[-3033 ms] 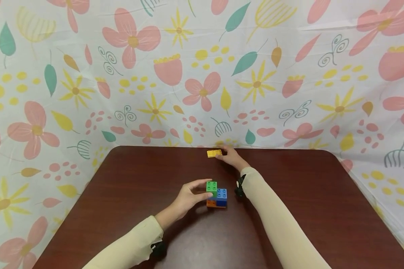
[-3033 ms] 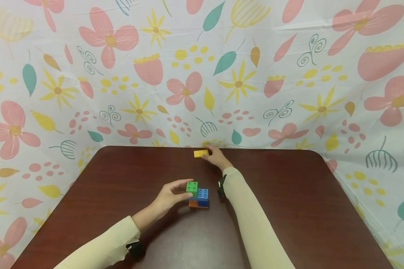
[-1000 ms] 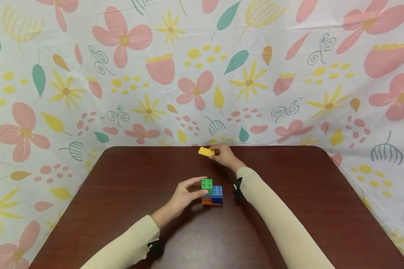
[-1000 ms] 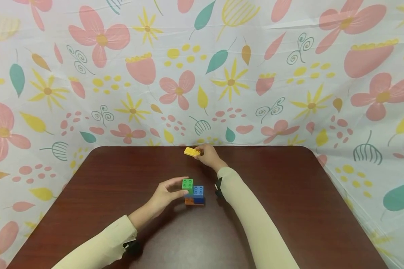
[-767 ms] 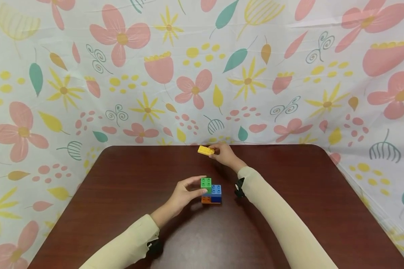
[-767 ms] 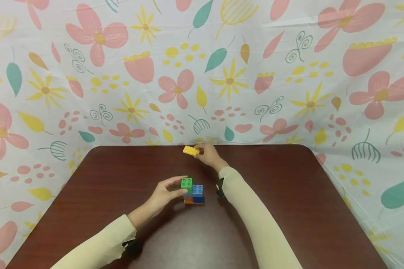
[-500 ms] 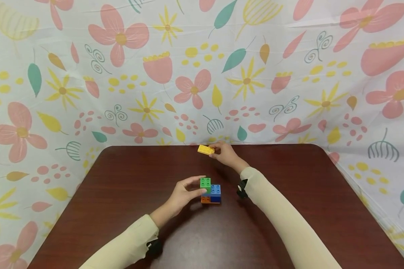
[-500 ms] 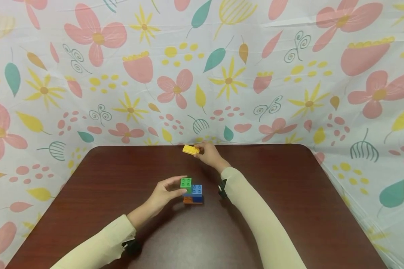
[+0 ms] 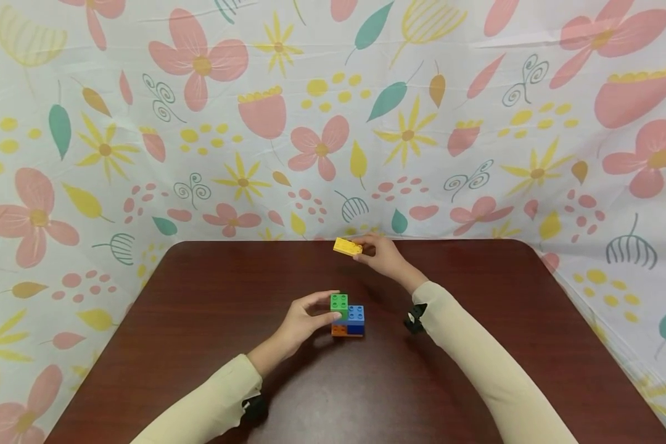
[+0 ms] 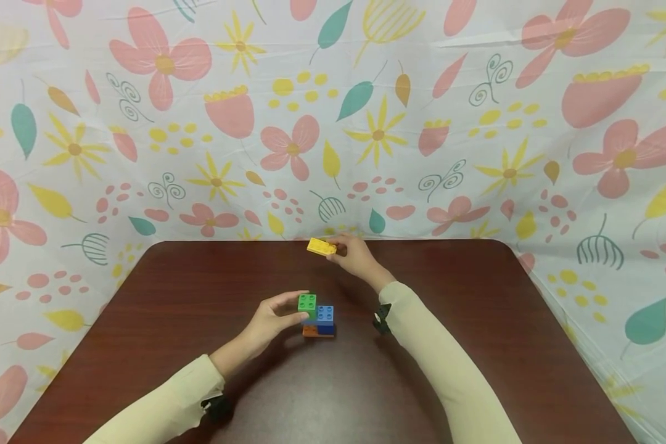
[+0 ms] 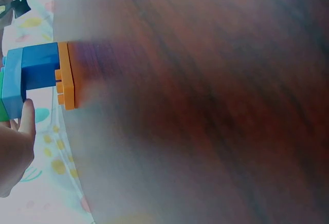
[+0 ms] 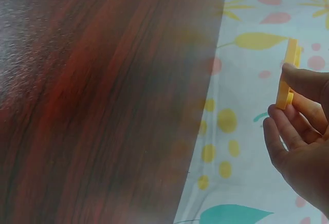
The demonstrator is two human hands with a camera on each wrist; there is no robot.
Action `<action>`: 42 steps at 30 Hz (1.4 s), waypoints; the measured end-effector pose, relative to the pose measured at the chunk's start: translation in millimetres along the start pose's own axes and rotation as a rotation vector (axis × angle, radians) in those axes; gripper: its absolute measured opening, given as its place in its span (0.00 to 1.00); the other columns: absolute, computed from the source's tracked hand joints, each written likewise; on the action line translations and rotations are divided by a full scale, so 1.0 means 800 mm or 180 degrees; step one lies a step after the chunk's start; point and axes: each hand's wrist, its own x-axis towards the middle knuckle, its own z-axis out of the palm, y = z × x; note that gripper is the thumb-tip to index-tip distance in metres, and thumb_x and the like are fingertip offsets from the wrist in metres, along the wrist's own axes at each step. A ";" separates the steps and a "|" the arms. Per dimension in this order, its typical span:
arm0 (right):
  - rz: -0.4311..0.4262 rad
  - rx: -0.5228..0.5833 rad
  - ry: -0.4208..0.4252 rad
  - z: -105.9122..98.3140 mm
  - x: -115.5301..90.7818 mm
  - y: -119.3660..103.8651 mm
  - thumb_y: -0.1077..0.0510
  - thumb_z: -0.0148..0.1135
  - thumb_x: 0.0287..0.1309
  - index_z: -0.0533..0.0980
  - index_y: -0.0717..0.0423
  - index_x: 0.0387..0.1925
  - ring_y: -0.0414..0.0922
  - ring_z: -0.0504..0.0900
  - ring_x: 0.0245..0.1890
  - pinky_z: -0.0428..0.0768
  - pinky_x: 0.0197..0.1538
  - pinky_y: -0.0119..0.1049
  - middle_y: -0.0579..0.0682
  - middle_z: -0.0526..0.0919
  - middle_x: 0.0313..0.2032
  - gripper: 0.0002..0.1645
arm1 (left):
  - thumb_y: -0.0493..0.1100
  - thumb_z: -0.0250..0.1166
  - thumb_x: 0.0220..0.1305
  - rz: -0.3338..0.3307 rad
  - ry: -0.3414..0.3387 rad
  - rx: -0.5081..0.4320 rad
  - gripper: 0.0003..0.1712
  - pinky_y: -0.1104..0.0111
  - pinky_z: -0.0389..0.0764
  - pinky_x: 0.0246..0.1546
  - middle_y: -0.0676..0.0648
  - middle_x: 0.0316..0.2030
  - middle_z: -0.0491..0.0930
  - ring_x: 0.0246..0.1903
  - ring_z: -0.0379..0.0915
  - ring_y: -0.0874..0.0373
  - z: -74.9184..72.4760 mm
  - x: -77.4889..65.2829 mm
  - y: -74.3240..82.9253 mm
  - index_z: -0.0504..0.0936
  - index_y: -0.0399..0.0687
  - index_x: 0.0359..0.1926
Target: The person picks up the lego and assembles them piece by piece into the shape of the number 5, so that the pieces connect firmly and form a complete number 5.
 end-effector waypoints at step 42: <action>-0.0549 0.0497 -0.0565 -0.025 -0.105 -0.060 0.55 0.70 0.55 0.79 0.49 0.54 0.44 0.78 0.44 0.79 0.49 0.50 0.43 0.79 0.46 0.23 | 0.38 0.71 0.57 -0.0107 0.0215 0.0181 0.28 0.62 0.78 0.46 0.42 0.53 0.78 0.56 0.70 0.44 0.003 -0.007 0.012 0.78 0.43 0.59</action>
